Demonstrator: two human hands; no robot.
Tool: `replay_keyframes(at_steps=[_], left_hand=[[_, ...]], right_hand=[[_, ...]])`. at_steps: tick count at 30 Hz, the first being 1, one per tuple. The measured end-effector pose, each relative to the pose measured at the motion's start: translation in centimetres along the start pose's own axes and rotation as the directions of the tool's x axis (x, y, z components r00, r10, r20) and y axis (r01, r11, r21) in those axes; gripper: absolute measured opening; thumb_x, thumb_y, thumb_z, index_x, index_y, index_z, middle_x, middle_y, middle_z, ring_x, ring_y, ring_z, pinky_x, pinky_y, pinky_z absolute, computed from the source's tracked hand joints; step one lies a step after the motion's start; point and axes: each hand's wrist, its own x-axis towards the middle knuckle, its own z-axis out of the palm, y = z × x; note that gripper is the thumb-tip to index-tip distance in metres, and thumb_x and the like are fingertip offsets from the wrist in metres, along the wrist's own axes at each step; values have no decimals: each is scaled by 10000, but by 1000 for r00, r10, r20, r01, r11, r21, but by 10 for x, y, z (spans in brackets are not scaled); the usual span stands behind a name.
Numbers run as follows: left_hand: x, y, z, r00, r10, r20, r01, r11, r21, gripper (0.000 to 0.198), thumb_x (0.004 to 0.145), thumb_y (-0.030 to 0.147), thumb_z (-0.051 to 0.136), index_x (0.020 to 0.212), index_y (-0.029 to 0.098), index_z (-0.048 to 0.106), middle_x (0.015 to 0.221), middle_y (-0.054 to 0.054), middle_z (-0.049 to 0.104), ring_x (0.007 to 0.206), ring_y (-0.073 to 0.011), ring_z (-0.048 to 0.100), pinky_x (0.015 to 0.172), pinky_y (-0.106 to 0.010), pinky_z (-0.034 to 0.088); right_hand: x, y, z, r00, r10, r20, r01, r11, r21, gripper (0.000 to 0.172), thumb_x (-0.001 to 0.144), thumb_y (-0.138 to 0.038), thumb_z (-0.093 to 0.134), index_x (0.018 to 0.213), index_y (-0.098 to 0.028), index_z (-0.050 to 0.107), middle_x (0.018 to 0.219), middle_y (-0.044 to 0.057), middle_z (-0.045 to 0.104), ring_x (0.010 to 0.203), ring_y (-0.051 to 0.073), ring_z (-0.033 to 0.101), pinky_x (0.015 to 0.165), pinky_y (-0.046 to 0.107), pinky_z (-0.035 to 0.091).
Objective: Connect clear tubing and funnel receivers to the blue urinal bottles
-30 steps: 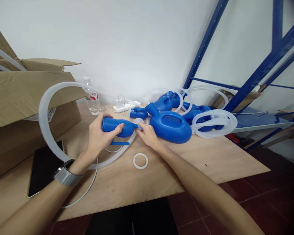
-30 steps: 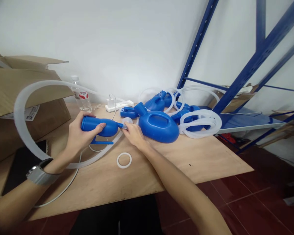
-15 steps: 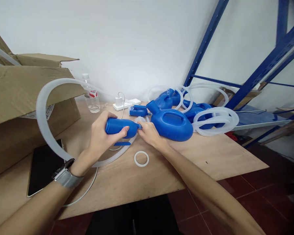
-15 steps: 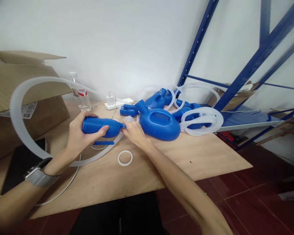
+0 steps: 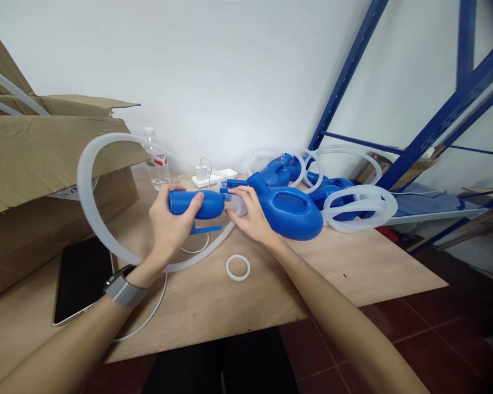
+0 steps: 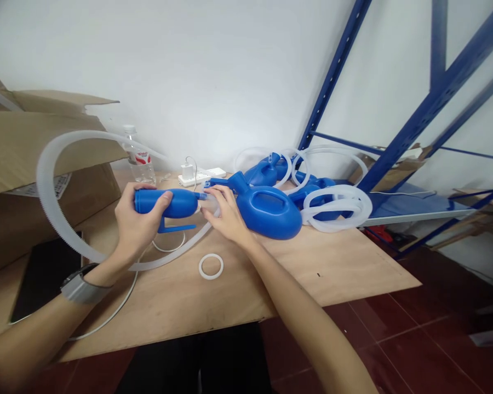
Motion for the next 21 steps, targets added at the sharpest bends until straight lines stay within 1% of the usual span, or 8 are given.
replay_keyframes(at_steps=[3, 5, 7, 9, 12, 14, 17, 21], left_hand=[[8, -10, -2, 989, -132, -72, 132, 991, -3, 418, 784, 569, 784, 976, 222, 652, 994, -24, 695, 899, -226, 646, 839, -361, 501], [11, -14, -3, 979, -188, -82, 187, 982, -20, 425, 786, 576, 782, 988, 227, 647, 993, -24, 692, 909, -231, 645, 859, -372, 502], [11, -14, -2, 978, -199, -70, 197, 980, -26, 431, 786, 580, 784, 993, 227, 648, 992, -24, 687, 906, -231, 641, 865, -374, 503], [7, -12, -1, 982, -181, -55, 180, 983, -28, 432, 785, 578, 788, 992, 224, 654, 1001, -23, 682, 900, -225, 635, 859, -368, 503], [1, -8, 2, 986, -162, -34, 161, 986, -39, 437, 789, 582, 789, 996, 220, 658, 1017, -24, 675, 901, -219, 627, 848, -360, 498], [-1, -7, 3, 986, -167, -20, 166, 985, -46, 452, 796, 596, 785, 1018, 222, 660, 1018, -26, 673, 901, -219, 625, 846, -361, 497], [-2, -9, 4, 985, -171, -30, 169, 983, -69, 471, 797, 599, 787, 1042, 220, 655, 1030, -31, 672, 902, -218, 625, 851, -362, 499], [0, -13, 7, 978, -203, -52, 196, 973, -121, 484, 805, 596, 781, 1068, 215, 642, 1076, -43, 670, 937, -220, 631, 866, -362, 501]], right_hand=[[-4, 5, -2, 990, 29, -137, -23, 999, 49, 478, 922, -375, 661, 1367, -204, 628, 1464, 122, 500, 1414, 208, 496, 1232, 378, 431], [-5, 8, 1, 965, 185, -187, -155, 974, 168, 468, 909, -378, 666, 1340, -200, 625, 1313, 109, 598, 1231, 178, 610, 1092, 330, 528], [-5, 10, 6, 916, 386, -109, -337, 888, 314, 398, 921, -401, 652, 1249, -175, 640, 1051, 70, 677, 954, 135, 671, 905, 263, 567], [-2, 10, 12, 819, 569, 72, -547, 736, 399, 338, 976, -443, 590, 1075, -130, 670, 856, 58, 681, 770, 112, 664, 766, 220, 557], [2, 6, 16, 649, 717, 254, -733, 500, 460, 485, 1042, -516, 480, 890, -93, 665, 826, 102, 694, 683, 111, 662, 626, 197, 539], [4, 2, 14, 618, 745, 250, -735, 436, 519, 501, 1043, -542, 489, 877, -97, 647, 816, 94, 682, 633, 105, 644, 540, 187, 507], [5, -3, 10, 605, 771, 198, -714, 416, 563, 380, 1036, -458, 540, 857, -123, 564, 748, 34, 616, 553, 89, 599, 454, 175, 442], [5, -8, 8, 547, 812, 203, -711, 323, 625, 203, 1031, -355, 573, 1019, -175, 481, 766, -12, 624, 560, 103, 632, 451, 165, 433]])
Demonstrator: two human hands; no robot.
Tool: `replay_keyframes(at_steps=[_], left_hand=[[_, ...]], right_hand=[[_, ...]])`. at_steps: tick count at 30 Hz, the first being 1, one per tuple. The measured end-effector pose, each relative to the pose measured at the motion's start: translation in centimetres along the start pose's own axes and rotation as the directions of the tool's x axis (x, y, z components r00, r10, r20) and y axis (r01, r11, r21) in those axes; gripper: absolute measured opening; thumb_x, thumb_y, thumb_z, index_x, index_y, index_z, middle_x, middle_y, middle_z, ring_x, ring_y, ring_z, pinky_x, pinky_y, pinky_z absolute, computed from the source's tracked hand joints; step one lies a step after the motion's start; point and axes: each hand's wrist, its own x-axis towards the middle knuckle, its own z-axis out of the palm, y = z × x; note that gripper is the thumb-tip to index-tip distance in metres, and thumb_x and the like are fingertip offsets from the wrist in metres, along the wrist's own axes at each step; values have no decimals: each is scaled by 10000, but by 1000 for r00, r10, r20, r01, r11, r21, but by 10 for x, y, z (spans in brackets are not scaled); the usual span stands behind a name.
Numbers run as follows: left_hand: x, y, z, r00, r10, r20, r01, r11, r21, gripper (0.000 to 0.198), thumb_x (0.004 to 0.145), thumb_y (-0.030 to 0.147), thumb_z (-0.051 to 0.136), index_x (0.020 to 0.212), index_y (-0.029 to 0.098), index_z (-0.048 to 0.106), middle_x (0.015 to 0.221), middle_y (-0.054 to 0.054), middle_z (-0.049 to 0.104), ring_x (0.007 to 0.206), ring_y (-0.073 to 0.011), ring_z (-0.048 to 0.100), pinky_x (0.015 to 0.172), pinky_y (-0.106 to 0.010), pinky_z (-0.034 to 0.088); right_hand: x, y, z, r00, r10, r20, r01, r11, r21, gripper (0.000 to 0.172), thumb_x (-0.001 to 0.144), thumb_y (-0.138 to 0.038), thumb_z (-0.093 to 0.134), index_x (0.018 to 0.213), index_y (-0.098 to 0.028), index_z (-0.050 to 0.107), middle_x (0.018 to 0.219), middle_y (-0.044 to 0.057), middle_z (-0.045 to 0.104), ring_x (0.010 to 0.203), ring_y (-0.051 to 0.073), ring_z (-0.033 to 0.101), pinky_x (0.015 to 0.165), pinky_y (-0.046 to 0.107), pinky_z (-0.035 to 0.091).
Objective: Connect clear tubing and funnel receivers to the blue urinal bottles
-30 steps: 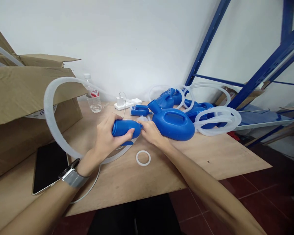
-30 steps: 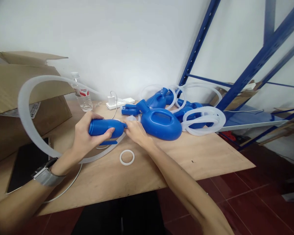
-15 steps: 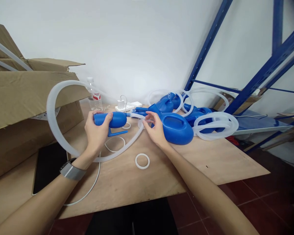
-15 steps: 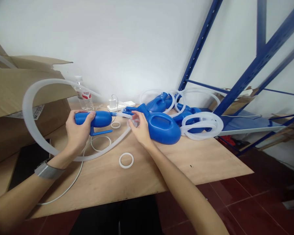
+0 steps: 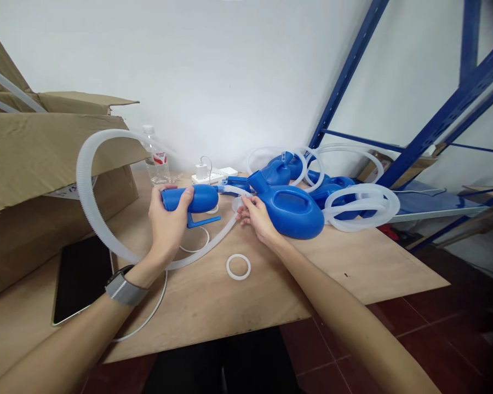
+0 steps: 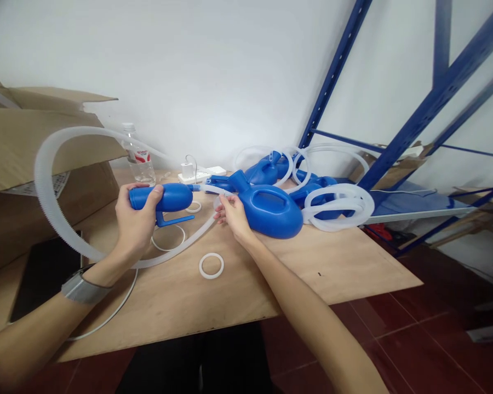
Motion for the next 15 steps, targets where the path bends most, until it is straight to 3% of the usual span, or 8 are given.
replay_keyframes(at_steps=[7, 10, 15], left_hand=[[-3, 2, 1, 1000, 18, 15, -18, 999, -31, 464, 810, 569, 773, 1072, 213, 633, 1089, -43, 662, 943, -215, 631, 842, -344, 510], [-5, 4, 1, 999, 26, 23, -26, 1000, -18, 465, 807, 565, 771, 1076, 213, 629, 1096, -45, 662, 946, -215, 631, 832, -339, 515], [-6, 4, 1, 999, 22, 32, -22, 1000, 1, 454, 820, 565, 759, 1083, 222, 620, 1107, -48, 664, 965, -218, 644, 870, -346, 526]], right_hand=[[-7, -3, 3, 979, 46, 197, -89, 972, 216, 318, 1096, -402, 446, 1283, -170, 555, 1171, 100, 718, 850, 150, 759, 663, 189, 566], [-5, -1, 3, 979, 74, 192, -134, 936, 325, 282, 1095, -382, 455, 1230, -165, 574, 1291, 101, 692, 926, 140, 754, 705, 182, 580], [-3, -2, 5, 974, 148, 174, -215, 849, 482, 228, 1084, -369, 493, 1114, -163, 584, 1254, 66, 705, 958, 132, 753, 745, 173, 605]])
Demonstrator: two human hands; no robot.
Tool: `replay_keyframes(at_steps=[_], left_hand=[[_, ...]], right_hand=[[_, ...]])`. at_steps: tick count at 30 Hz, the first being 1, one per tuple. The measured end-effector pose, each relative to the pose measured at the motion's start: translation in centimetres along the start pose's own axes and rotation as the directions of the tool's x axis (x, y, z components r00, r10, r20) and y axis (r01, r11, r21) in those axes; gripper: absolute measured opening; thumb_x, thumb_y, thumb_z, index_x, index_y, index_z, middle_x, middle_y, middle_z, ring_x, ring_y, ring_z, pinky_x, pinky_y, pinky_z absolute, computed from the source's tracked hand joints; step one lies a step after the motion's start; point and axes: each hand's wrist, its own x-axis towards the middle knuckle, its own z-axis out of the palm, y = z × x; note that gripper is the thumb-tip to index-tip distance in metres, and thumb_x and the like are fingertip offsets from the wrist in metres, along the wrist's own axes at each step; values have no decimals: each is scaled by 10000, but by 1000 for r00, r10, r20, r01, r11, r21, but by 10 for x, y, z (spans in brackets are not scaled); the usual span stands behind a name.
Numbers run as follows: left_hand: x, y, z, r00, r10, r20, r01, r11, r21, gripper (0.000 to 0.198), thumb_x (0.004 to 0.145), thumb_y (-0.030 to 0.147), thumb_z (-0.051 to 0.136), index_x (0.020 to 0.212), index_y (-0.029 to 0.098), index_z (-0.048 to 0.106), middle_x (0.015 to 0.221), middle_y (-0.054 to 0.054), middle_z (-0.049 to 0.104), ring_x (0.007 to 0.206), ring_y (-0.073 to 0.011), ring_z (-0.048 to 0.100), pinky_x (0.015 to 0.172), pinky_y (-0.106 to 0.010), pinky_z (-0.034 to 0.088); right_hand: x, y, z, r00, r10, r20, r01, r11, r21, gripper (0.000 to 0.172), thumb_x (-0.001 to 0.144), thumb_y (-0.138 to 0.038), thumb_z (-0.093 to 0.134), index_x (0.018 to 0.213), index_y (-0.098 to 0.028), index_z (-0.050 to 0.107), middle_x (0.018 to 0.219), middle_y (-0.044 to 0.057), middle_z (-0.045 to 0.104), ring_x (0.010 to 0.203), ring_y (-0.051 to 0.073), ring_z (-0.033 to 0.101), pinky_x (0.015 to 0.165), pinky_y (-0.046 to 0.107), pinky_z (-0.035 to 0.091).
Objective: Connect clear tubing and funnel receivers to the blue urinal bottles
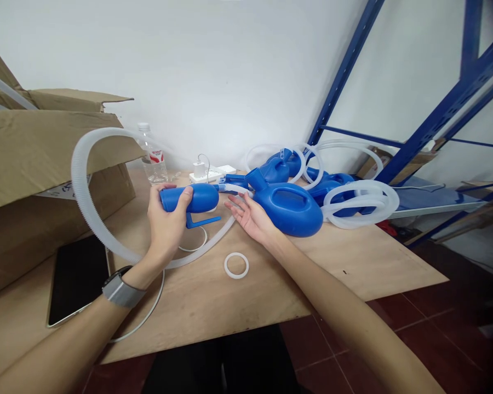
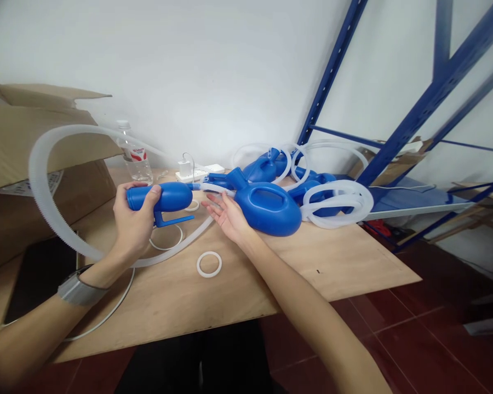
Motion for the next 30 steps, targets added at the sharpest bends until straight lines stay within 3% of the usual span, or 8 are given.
replay_keyframes(at_steps=[6, 11, 14, 17, 23, 26, 30], left_hand=[[1, -1, 1, 1000, -17, 11, 17, 1000, -2, 447, 821, 566, 754, 1083, 236, 607, 1135, -64, 676, 1024, -246, 661, 931, -385, 531], [0, -1, 0, 1000, -13, 16, 13, 1000, 2, 427, 834, 563, 759, 1075, 242, 611, 1103, -55, 678, 982, -240, 655, 912, -393, 522], [0, -2, -1, 1000, -10, 19, 9, 1000, 2, 428, 837, 559, 763, 1083, 242, 614, 1098, -53, 676, 977, -237, 653, 907, -389, 521], [0, -2, -1, 1000, -7, 21, 7, 1000, 7, 431, 837, 562, 761, 1078, 237, 613, 1101, -52, 672, 971, -233, 654, 898, -381, 527], [1, -2, -1, 1000, -9, 17, 9, 1000, 15, 448, 837, 585, 746, 1081, 237, 604, 1120, -54, 673, 996, -233, 657, 915, -370, 524], [1, -2, -1, 1000, -13, 7, 13, 1000, 3, 444, 832, 574, 753, 1075, 234, 604, 1109, -51, 671, 983, -233, 654, 909, -373, 519], [-2, 1, -2, 1000, 15, 19, -15, 1000, 4, 443, 816, 560, 765, 1059, 222, 614, 1084, -46, 667, 955, -226, 644, 878, -367, 518]], right_hand=[[-1, 0, 0, 999, 36, -11, -35, 997, 62, 278, 1093, -398, 461, 1115, -154, 594, 1310, 77, 679, 963, 113, 742, 736, 161, 603], [1, 1, -6, 1000, 27, -5, -26, 993, 119, 500, 1088, -567, 348, 1130, -143, 609, 1178, 108, 705, 944, 148, 727, 716, 207, 604], [3, 1, -8, 999, 35, -33, -31, 990, 138, 364, 1095, -432, 377, 1078, -149, 606, 1004, 71, 704, 829, 113, 690, 681, 190, 574], [4, 2, -9, 1000, 17, -21, -14, 992, 127, 217, 1073, -333, 453, 1034, -162, 580, 975, 43, 695, 806, 87, 667, 690, 180, 553], [3, 1, -7, 999, 36, -17, -33, 989, 143, 144, 1078, -275, 491, 1007, -179, 572, 922, -19, 680, 760, 61, 649, 646, 174, 503], [2, 1, -6, 999, 31, -21, -29, 995, 92, 117, 1071, -269, 520, 1035, -185, 592, 980, -19, 698, 779, 53, 655, 654, 162, 497], [-2, 5, -6, 996, 41, 85, -35, 997, -72, 143, 1046, -300, 585, 1104, -183, 643, 1117, 14, 716, 820, 53, 662, 694, 153, 518]])
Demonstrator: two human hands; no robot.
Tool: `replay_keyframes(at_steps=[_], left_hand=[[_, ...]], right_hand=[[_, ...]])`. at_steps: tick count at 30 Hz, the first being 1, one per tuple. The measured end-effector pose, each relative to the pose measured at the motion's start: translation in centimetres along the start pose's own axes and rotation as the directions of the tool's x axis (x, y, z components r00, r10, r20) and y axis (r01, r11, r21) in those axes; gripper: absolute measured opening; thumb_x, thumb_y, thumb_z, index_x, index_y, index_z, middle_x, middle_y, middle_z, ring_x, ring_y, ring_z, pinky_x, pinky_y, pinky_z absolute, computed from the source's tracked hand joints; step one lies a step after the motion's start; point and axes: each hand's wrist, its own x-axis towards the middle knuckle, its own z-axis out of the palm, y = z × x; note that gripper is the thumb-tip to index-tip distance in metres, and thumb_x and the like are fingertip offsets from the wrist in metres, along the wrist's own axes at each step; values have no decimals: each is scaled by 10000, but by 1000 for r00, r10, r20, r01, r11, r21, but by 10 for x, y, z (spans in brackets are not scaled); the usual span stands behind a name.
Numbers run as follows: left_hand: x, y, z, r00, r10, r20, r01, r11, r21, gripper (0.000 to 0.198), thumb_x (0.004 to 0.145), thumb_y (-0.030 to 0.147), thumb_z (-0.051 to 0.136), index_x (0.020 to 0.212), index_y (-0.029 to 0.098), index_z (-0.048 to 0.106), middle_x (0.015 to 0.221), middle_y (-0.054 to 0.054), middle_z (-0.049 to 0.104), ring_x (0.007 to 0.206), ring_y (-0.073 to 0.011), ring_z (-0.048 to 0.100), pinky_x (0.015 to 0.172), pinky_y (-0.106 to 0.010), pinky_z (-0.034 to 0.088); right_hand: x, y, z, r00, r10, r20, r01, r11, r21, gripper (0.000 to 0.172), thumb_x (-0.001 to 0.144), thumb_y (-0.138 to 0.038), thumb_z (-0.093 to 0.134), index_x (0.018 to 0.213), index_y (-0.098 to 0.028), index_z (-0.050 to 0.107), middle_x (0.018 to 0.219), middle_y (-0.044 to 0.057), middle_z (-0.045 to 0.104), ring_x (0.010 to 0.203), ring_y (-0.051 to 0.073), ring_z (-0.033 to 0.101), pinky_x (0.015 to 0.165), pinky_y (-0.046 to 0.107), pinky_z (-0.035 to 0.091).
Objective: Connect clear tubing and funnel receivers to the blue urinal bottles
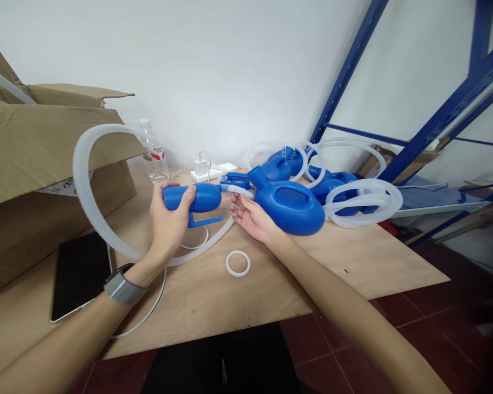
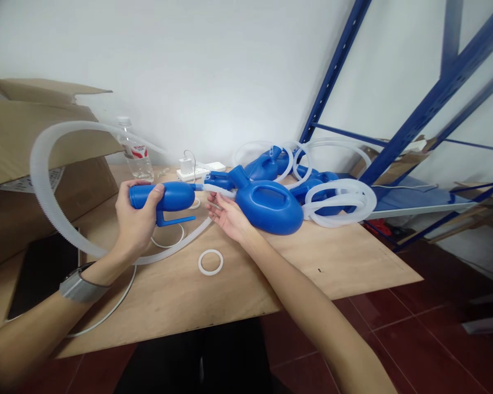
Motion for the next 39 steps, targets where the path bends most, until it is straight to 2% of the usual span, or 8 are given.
replay_keyframes(at_steps=[4, 10, 16, 20, 24, 29, 34, 39], left_hand=[[-6, 5, -2, 996, 68, 56, -70, 997, 30, 435, 817, 547, 760, 1065, 218, 619, 1052, -49, 668, 925, -227, 640, 838, -368, 521], [-9, 8, -2, 993, 84, 85, -88, 995, 42, 450, 808, 543, 767, 1088, 226, 615, 1115, -63, 673, 986, -244, 646, 864, -379, 531], [-5, 3, 0, 998, 41, 54, -43, 998, 48, 447, 813, 559, 751, 1068, 218, 616, 1129, -57, 671, 1006, -233, 635, 875, -354, 528], [-6, 1, 1, 997, -2, 75, 0, 1000, 27, 445, 821, 575, 752, 1070, 233, 614, 1083, -54, 692, 937, -230, 649, 855, -366, 530], [-10, 0, 3, 995, 3, 99, -5, 1000, 21, 442, 822, 577, 755, 1066, 240, 608, 1062, -53, 690, 923, -234, 651, 842, -377, 524], [-15, -1, 3, 992, 61, 109, -65, 997, 38, 452, 831, 559, 761, 1098, 231, 601, 1085, -48, 663, 946, -226, 642, 850, -372, 509], [-16, -1, 1, 980, 137, 147, -146, 988, 53, 495, 804, 554, 781, 1118, 221, 592, 1122, -59, 652, 994, -239, 644, 883, -379, 516], [-18, -5, 2, 931, 339, 138, -352, 931, 91, 467, 821, 501, 789, 1120, 200, 593, 1078, -53, 664, 991, -233, 657, 888, -373, 523]], right_hand=[[-5, -1, 3, 995, 58, 82, -49, 993, -104, 195, 1024, -337, 632, 1109, -168, 682, 1164, 33, 720, 812, 53, 663, 679, 154, 533], [-8, -3, 9, 999, 34, -18, -35, 997, -66, 158, 988, -291, 681, 1065, -155, 702, 1250, 42, 718, 876, 57, 698, 683, 132, 554], [-2, 1, 9, 989, -9, -145, 17, 999, 51, 61, 957, -165, 692, 1003, -135, 715, 1108, 24, 739, 830, 10, 682, 717, 84, 564], [-3, 2, 11, 986, -11, -164, 22, 998, 66, 37, 950, -111, 677, 945, -121, 712, 1035, 31, 737, 807, 7, 666, 774, 83, 576], [-8, 3, 16, 991, -4, -135, 10, 999, 50, 88, 953, -90, 657, 881, -104, 706, 940, 30, 723, 749, 10, 640, 716, 80, 557], [-9, 0, 15, 996, 18, -84, -14, 999, 47, 97, 946, -84, 660, 865, -106, 709, 924, 24, 714, 721, 4, 614, 680, 76, 543], [-9, -12, 12, 987, 144, -74, -141, 989, 39, 125, 960, -70, 631, 862, -93, 705, 895, 34, 706, 674, -1, 599, 602, 61, 522], [-14, -23, 11, 979, 201, -38, -199, 978, 57, 148, 982, -28, 565, 882, -82, 659, 811, 28, 679, 626, 6, 607, 566, 62, 528]])
